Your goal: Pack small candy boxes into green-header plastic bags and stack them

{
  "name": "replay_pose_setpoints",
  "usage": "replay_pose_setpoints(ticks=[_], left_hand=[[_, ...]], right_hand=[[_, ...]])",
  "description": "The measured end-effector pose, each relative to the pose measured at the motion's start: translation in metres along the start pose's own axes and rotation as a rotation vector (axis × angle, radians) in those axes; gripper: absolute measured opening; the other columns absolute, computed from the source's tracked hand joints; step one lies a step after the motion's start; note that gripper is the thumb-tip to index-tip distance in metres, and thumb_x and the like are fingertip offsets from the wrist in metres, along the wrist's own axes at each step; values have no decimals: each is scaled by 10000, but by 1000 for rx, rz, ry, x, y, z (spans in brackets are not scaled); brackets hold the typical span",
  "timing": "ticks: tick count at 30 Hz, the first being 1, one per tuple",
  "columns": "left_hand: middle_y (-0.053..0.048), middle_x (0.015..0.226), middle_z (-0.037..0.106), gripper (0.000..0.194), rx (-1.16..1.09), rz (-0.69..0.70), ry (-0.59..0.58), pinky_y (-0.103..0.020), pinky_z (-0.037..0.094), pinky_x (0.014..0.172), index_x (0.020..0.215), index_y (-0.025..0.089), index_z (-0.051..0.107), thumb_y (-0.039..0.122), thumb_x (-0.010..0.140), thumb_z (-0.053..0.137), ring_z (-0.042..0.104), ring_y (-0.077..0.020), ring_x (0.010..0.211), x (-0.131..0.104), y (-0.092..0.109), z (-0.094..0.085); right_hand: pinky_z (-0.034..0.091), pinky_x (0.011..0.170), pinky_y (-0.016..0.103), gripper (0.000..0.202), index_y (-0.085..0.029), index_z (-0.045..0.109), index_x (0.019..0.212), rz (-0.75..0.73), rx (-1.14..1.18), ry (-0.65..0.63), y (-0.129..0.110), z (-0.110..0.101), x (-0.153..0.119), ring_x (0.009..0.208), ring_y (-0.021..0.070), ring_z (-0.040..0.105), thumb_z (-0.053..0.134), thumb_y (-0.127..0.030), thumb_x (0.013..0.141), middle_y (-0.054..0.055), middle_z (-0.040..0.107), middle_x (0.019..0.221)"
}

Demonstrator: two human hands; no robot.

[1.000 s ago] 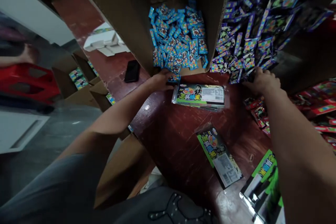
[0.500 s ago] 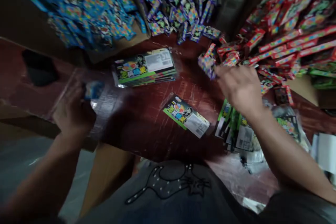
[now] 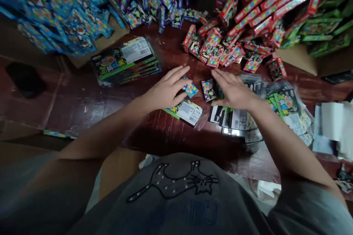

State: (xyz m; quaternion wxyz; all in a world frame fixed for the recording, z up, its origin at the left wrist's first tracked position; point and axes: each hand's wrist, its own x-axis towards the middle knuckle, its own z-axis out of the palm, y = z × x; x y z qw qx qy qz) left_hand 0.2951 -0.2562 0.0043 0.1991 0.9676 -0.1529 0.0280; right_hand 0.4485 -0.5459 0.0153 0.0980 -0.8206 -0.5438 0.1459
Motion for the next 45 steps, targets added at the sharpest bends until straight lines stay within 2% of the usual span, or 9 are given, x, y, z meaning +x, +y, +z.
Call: replay_pose_setpoints(ticks=[4, 7, 11, 16, 21, 28, 36, 41, 45], left_hand=[[-243, 1713, 432, 1049, -21, -228, -87, -612, 377, 1278, 1653, 136, 419, 560, 822, 900, 443, -447, 1561, -8, 8, 9], [-206, 1611, 557, 903, -9, -376, -24, -565, 403, 1237, 1608, 150, 474, 557, 888, 838, 518, -403, 1481, -7, 15, 18], [-216, 1543, 585, 889, 17, -486, 32, -568, 422, 1179, 1628, 105, 444, 475, 908, 812, 531, -422, 1409, 6, 23, 26], [-137, 1542, 615, 654, -4, -358, -23, -565, 406, 1169, 1604, 192, 526, 172, 957, 623, 539, -374, 1403, 10, 19, 29], [-133, 1670, 519, 617, -93, -197, -28, -508, 379, 1229, 1633, 193, 478, 312, 1040, 599, 495, -320, 1499, -26, 17, 17], [-159, 1705, 481, 815, 62, -220, -292, -591, 365, 1201, 1667, 229, 441, 542, 975, 740, 481, -403, 1496, -120, 31, -3], [-184, 1595, 578, 921, 43, -544, -183, -585, 385, 1192, 1613, 189, 491, 561, 851, 850, 545, -422, 1417, -151, 51, 5], [-191, 1580, 583, 1003, 26, -640, -95, -579, 406, 1172, 1613, 206, 493, 584, 782, 909, 547, -436, 1408, -154, 52, 16], [-190, 1586, 571, 1027, 13, -671, -77, -572, 404, 1166, 1617, 215, 495, 603, 767, 921, 531, -441, 1404, -157, 52, 18]], right_hand=[[389, 1258, 598, 1163, -88, 225, 1752, -107, 108, -128, 7, 9, 32, 1532, 436, 453, 745, -641, 872, 251, 413, 1723], [456, 1162, 642, 1055, -171, 402, 1699, -29, 38, -46, -3, 12, 45, 1391, 460, 559, 711, -740, 866, 229, 584, 1550], [539, 913, 686, 982, -141, 616, 1500, 457, -55, 167, -22, 18, 54, 1184, 517, 672, 490, -914, 907, 329, 537, 1521], [573, 831, 650, 769, -89, 588, 1420, 711, 9, 141, -43, 27, 60, 1073, 490, 740, 360, -725, 1052, 362, 595, 1395], [568, 1017, 669, 638, -111, 533, 1465, 518, 107, 37, -39, 2, 37, 1193, 453, 713, 529, -574, 1025, 280, 685, 1301], [283, 1313, 710, 1067, -279, 211, 1757, -203, 30, -292, 3, -21, 37, 1672, 442, 230, 709, -541, 851, 110, 212, 1839], [399, 1188, 703, 858, -155, 587, 1522, -90, -115, -211, 12, -18, 68, 1405, 492, 497, 742, -666, 851, 257, 590, 1483], [378, 1172, 744, 1249, -198, 288, 1744, -271, 37, -205, 1, 10, 77, 1496, 528, 408, 677, -903, 789, 226, 389, 1738], [361, 1178, 734, 1012, -236, 291, 1744, -228, 61, -125, -34, 35, 66, 1513, 493, 407, 598, -776, 945, 171, 395, 1760]])
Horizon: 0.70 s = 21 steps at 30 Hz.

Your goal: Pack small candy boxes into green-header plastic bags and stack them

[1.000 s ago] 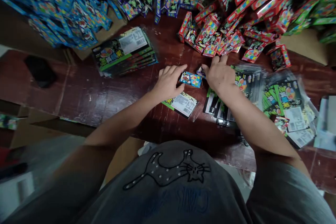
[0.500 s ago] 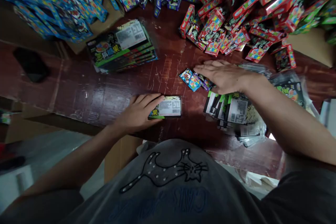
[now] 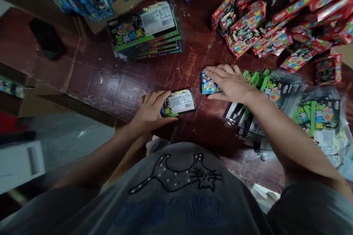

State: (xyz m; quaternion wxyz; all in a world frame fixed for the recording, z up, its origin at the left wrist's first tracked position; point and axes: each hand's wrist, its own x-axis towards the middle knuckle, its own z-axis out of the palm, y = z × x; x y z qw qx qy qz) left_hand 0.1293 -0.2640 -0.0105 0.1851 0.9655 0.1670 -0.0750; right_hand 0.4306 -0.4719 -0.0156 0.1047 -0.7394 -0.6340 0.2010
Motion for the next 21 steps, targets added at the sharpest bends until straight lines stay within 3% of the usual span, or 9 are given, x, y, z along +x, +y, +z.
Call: replay_pose_setpoints(ticks=[3, 6, 13, 18, 21], left_hand=[[-199, 1574, 569, 1026, 4, -42, -1, -558, 399, 1164, 1611, 190, 509, 578, 760, 930, 535, -435, 1381, 0, 3, -1], [-190, 1563, 570, 1016, 3, -53, 3, -558, 389, 1173, 1612, 202, 510, 570, 761, 925, 532, -426, 1374, 2, 3, -2], [-173, 1585, 560, 1013, -66, 89, -1, -565, 375, 1202, 1620, 227, 497, 549, 761, 925, 515, -412, 1413, 13, -17, -5], [-167, 1566, 576, 1015, -37, 137, -11, -548, 376, 1195, 1616, 212, 500, 543, 756, 924, 521, -408, 1394, 17, -18, -7], [-166, 1556, 577, 999, -31, 184, -42, -543, 373, 1189, 1622, 210, 495, 551, 774, 900, 521, -409, 1379, 16, -19, -8]], right_hand=[[379, 1147, 727, 933, -188, 346, 1724, 125, -1, 96, -34, 18, -7, 1460, 496, 445, 612, -689, 982, 202, 449, 1714], [416, 1090, 709, 929, -188, 386, 1706, 158, 6, 121, -55, 28, -17, 1421, 502, 455, 640, -694, 969, 203, 483, 1688], [416, 1064, 729, 890, -143, 428, 1678, 222, -32, 189, -66, 28, -31, 1388, 516, 470, 567, -708, 1005, 227, 503, 1669], [419, 1094, 729, 881, -200, 410, 1694, 117, -11, 102, -85, 36, -30, 1421, 506, 466, 648, -664, 985, 196, 492, 1691], [389, 1176, 725, 1005, -219, 277, 1750, 32, 72, 52, -86, 43, -39, 1521, 487, 411, 725, -629, 949, 197, 378, 1762]])
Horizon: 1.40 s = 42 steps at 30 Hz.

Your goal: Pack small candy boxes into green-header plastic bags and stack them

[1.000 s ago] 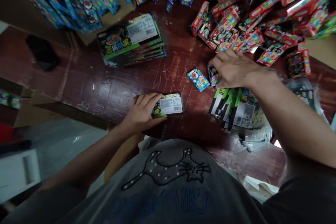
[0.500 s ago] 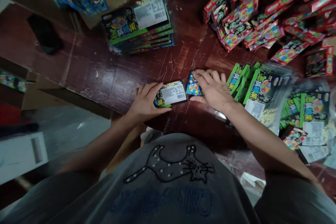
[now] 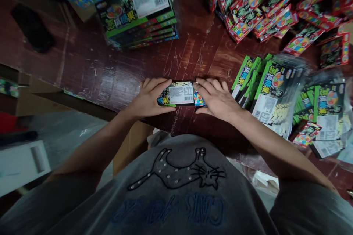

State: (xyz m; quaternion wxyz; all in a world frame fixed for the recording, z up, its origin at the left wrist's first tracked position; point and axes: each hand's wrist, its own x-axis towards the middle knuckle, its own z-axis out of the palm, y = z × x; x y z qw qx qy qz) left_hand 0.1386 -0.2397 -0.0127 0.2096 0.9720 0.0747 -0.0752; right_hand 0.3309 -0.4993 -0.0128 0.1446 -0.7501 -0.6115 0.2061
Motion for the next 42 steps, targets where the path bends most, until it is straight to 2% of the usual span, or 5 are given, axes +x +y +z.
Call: replay_pose_setpoints(ticks=[4, 10, 22, 36, 42], left_hand=[[-164, 1561, 566, 1003, -11, 25, -18, -543, 366, 1186, 1634, 221, 484, 559, 780, 887, 515, -410, 1373, -1, -5, 0], [-161, 1564, 562, 974, -30, 82, -30, -527, 355, 1201, 1622, 208, 497, 533, 787, 880, 508, -390, 1390, 6, 1, 4], [-113, 1568, 574, 904, -42, 102, -20, -539, 385, 1214, 1624, 291, 485, 501, 824, 851, 515, -377, 1415, 13, 14, 6], [-198, 1448, 605, 810, 86, 205, 45, -652, 464, 1131, 1595, 272, 488, 593, 904, 763, 602, -456, 1319, 32, 15, 14], [-168, 1429, 613, 821, 114, 216, 35, -597, 476, 1136, 1586, 269, 494, 586, 887, 784, 613, -412, 1311, 35, 23, 15]], right_hand=[[216, 1308, 761, 1217, -248, 34, 1788, -51, 121, -1, 25, -5, -23, 1669, 475, 207, 763, -652, 901, 205, 115, 1844], [281, 1313, 710, 848, -177, 463, 1649, -72, 177, 44, 45, -14, -28, 1498, 400, 503, 706, -596, 953, 204, 568, 1576], [88, 1324, 779, 801, -243, 540, 1589, -7, 210, 125, 52, -17, -31, 1446, 396, 531, 781, -499, 869, 158, 590, 1548], [147, 1390, 596, 946, -90, 283, 1714, 66, 109, 191, 16, 18, -50, 1601, 336, 430, 783, -305, 941, 244, 421, 1727], [50, 1379, 693, 909, -63, 443, 1651, 261, 69, 369, -1, 27, -70, 1418, 404, 595, 800, -474, 923, 242, 636, 1512]])
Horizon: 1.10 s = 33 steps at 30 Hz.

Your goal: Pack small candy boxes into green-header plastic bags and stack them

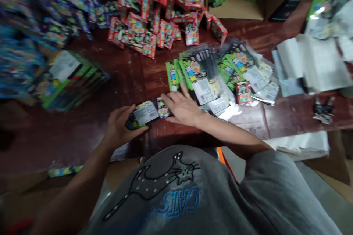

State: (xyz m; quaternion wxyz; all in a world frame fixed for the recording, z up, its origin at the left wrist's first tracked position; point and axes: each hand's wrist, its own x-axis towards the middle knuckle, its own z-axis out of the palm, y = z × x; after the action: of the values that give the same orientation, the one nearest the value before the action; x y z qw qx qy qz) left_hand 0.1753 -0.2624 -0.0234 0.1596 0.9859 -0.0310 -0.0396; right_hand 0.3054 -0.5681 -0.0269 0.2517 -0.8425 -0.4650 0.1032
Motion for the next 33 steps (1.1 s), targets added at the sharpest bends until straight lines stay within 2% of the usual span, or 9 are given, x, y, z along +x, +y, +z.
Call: replay_pose_setpoints(ticks=[7, 11, 14, 18, 22, 25, 29, 31, 33], left_hand=[[-181, 1471, 602, 877, 5, 116, -94, -522, 447, 1166, 1599, 209, 490, 584, 869, 797, 599, -370, 1348, 4, 3, -5], [-161, 1445, 628, 789, 48, 113, -32, -535, 480, 1123, 1613, 265, 474, 559, 924, 720, 629, -385, 1301, 2, 4, -4], [-139, 1440, 630, 788, 106, 91, -13, -612, 495, 1079, 1632, 340, 445, 564, 914, 679, 635, -438, 1258, 7, -3, 2], [-162, 1555, 574, 942, 192, 132, 23, -732, 381, 1173, 1677, 339, 361, 610, 850, 721, 587, -500, 1328, 31, 13, -9], [-196, 1571, 567, 853, 133, 301, 103, -647, 406, 1195, 1652, 249, 411, 583, 935, 731, 566, -454, 1383, 80, 84, -24], [-167, 1553, 590, 712, 20, 501, 32, -548, 444, 1194, 1575, 216, 532, 549, 979, 733, 550, -389, 1398, 131, 173, -9], [-164, 1610, 535, 756, -11, 640, -81, -507, 511, 1083, 1577, 241, 557, 659, 969, 719, 534, -378, 1407, 188, 287, 41], [-205, 1548, 568, 716, 38, 644, -115, -499, 516, 1025, 1500, 185, 625, 643, 959, 729, 575, -387, 1326, 203, 321, 61], [-217, 1397, 646, 553, 67, 643, -123, -489, 508, 996, 1367, 125, 696, 528, 988, 706, 610, -375, 1232, 206, 335, 68]], right_hand=[[-36, 1357, 725, 752, -87, 528, 1599, -166, 73, -113, 2, -3, 8, 1445, 373, 598, 786, -379, 955, 229, 611, 1573], [59, 1364, 710, 723, -78, 616, 1522, -52, -48, -89, -13, -4, 8, 1625, 390, 396, 782, -501, 960, 271, 348, 1753], [142, 1331, 757, 585, -200, 713, 1428, -111, -138, -98, -14, -4, 1, 1673, 389, 295, 750, -563, 971, 178, 286, 1802], [191, 1323, 750, 566, -240, 640, 1516, -85, -187, 143, 25, -49, -20, 1656, 359, 336, 645, -548, 1042, 174, 376, 1772], [364, 1299, 612, 630, -192, 573, 1561, 213, -139, 492, 131, -142, -24, 1575, 338, 448, 535, -586, 1072, 212, 493, 1676], [367, 1283, 627, 747, -135, 495, 1621, 530, -214, 451, 214, -195, 7, 1554, 401, 445, 681, -477, 984, 239, 518, 1630], [439, 1207, 602, 834, -135, 341, 1698, 858, -289, 484, 274, -223, 61, 1547, 411, 431, 678, -294, 952, 262, 332, 1738], [480, 1136, 599, 822, -66, 290, 1694, 1029, -301, 573, 288, -229, 77, 1502, 434, 472, 632, -257, 972, 336, 329, 1697], [518, 1070, 528, 724, -31, 352, 1649, 1131, -285, 605, 295, -233, 82, 1367, 381, 597, 593, -231, 996, 341, 466, 1585]])
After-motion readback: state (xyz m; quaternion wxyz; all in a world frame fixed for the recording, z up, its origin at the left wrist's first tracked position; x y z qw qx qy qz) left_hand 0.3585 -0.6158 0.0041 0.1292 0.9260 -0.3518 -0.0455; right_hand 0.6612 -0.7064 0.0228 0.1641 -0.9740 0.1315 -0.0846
